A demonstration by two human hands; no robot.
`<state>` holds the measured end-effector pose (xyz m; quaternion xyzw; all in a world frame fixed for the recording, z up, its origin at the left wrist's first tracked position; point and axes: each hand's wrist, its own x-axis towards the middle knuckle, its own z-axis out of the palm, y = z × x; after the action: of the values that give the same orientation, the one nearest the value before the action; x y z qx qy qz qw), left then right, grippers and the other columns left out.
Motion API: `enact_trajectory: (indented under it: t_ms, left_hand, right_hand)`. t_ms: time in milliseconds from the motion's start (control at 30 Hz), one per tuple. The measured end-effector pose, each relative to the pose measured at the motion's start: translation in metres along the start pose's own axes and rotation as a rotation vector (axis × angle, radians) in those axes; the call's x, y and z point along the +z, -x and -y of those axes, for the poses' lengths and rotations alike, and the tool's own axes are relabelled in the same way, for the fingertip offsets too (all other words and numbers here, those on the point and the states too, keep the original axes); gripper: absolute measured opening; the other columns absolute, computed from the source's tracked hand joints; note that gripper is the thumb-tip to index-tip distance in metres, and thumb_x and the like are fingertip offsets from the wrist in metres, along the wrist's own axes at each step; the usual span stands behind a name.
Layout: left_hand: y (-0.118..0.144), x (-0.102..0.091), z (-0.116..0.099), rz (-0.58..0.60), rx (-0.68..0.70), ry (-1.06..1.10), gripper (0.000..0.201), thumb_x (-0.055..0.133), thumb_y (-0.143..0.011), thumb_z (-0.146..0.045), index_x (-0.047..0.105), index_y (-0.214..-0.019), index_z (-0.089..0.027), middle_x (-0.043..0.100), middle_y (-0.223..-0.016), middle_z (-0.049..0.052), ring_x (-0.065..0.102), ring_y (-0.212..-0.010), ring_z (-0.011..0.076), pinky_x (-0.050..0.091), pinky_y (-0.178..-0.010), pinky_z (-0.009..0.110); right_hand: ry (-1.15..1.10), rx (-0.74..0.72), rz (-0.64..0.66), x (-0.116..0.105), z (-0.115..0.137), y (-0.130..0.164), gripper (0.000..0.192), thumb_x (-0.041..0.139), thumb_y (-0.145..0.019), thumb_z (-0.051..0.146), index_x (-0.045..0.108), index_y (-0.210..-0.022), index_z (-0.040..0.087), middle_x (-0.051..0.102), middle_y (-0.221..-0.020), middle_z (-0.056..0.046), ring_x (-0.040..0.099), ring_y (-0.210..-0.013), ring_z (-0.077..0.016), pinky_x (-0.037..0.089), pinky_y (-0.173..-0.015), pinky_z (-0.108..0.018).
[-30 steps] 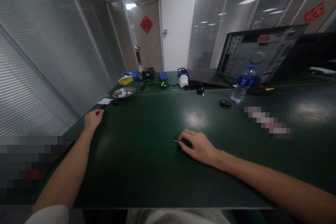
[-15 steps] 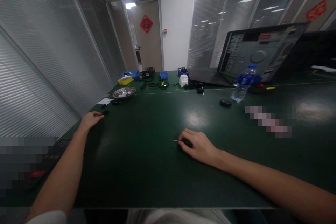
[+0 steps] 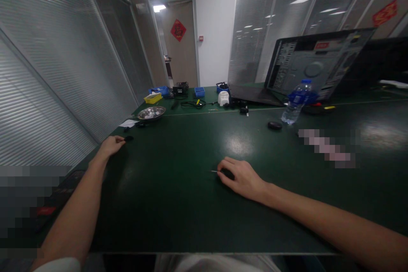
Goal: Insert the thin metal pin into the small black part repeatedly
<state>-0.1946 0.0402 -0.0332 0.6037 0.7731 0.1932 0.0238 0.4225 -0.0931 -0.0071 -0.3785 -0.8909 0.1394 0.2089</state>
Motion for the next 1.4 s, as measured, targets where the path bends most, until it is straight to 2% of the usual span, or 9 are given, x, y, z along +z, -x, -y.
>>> enact_trajectory:
  t_ms: [133,200,333,433,667,833,1000,1133,1400]
  left_hand:
    - [0.002,0.002,-0.003,0.092,0.018,0.002,0.036,0.064,-0.083,-0.037,0.078,-0.110,-0.018,0.077,-0.109,0.011,0.071,-0.095,0.0273,0.055,-0.082,0.032]
    - [0.005,0.002,-0.002,0.089,0.044,-0.007,0.041,0.062,-0.083,-0.041,0.077,-0.115,-0.019,0.075,-0.113,0.011,0.071,-0.097,0.0281,0.055,-0.084,0.033]
    - [0.009,0.002,0.000,0.013,0.045,-0.036,0.035,0.064,-0.083,-0.044,0.080,-0.104,-0.022,0.074,-0.114,0.011,0.069,-0.102,0.0299,0.054,-0.091,0.037]
    - [0.010,0.002,-0.003,0.010,0.063,-0.039,0.027,0.065,-0.082,-0.041,0.080,-0.096,-0.023,0.074,-0.113,0.010,0.069,-0.102,0.0300,0.053,-0.091,0.037]
    - [0.011,-0.012,-0.008,0.115,-0.112,0.007,0.028,0.070,-0.085,-0.035,0.075,-0.102,-0.013,0.077,-0.101,0.008,0.067,-0.090,0.0231,0.050,-0.079,0.028]
    - [0.013,-0.023,-0.010,0.061,-0.151,0.032,0.025,0.071,-0.086,-0.029,0.075,-0.102,-0.011,0.077,-0.098,0.007,0.066,-0.088,0.0206,0.047,-0.078,0.026]
    - [0.014,-0.017,-0.022,-0.041,-0.129,0.123,0.031,0.072,-0.086,-0.037,0.075,-0.106,-0.014,0.077,-0.109,0.007,0.067,-0.098,0.0213,0.048,-0.084,0.027]
    - [0.014,-0.008,-0.033,-0.098,-0.098,0.184,0.034,0.069,-0.088,-0.033,0.073,-0.115,-0.013,0.076,-0.112,0.010,0.069,-0.101,0.0243,0.051,-0.090,0.032]
    - [0.010,0.005,-0.029,-0.089,0.062,0.163,0.034,0.064,-0.086,-0.038,0.078,-0.110,-0.018,0.070,-0.129,0.012,0.063,-0.120,0.0298,0.046,-0.107,0.040]
  right_hand:
    - [0.000,-0.003,-0.003,0.000,0.000,0.000,0.016,0.055,-0.100,0.033,0.065,-0.107,0.022,0.066,-0.100,-0.003,0.061,-0.078,-0.0155,0.044,-0.070,-0.029]
    - [0.003,-0.003,-0.008,0.001,0.000,0.000,0.016,0.054,-0.101,0.033,0.065,-0.107,0.022,0.066,-0.100,-0.003,0.061,-0.078,-0.0156,0.044,-0.070,-0.029]
    - [0.006,-0.002,-0.004,0.001,-0.001,0.000,0.016,0.055,-0.100,0.034,0.065,-0.106,0.023,0.066,-0.101,-0.002,0.061,-0.077,-0.0153,0.043,-0.068,-0.029]
    - [0.004,-0.003,-0.007,0.001,-0.001,0.000,0.015,0.055,-0.100,0.033,0.065,-0.107,0.022,0.066,-0.100,-0.003,0.061,-0.077,-0.0151,0.044,-0.068,-0.029]
    - [-0.006,-0.002,-0.006,0.001,-0.001,0.000,0.016,0.055,-0.100,0.034,0.064,-0.107,0.022,0.066,-0.100,-0.003,0.060,-0.076,-0.0151,0.043,-0.068,-0.028]
    - [0.004,-0.004,-0.007,0.001,0.000,-0.001,0.015,0.054,-0.100,0.032,0.064,-0.106,0.022,0.065,-0.099,-0.003,0.061,-0.077,-0.0156,0.044,-0.069,-0.028]
    - [0.003,-0.002,-0.009,0.001,0.000,0.000,0.014,0.055,-0.100,0.032,0.064,-0.106,0.022,0.066,-0.099,-0.003,0.061,-0.076,-0.0153,0.044,-0.069,-0.029]
    - [-0.004,-0.006,-0.008,0.001,-0.001,0.000,0.015,0.055,-0.101,0.033,0.064,-0.107,0.023,0.066,-0.101,-0.002,0.061,-0.078,-0.0154,0.044,-0.070,-0.029]
    - [-0.003,-0.009,-0.004,0.000,0.001,0.000,0.015,0.054,-0.101,0.033,0.064,-0.107,0.022,0.065,-0.100,-0.002,0.060,-0.076,-0.0149,0.042,-0.068,-0.028]
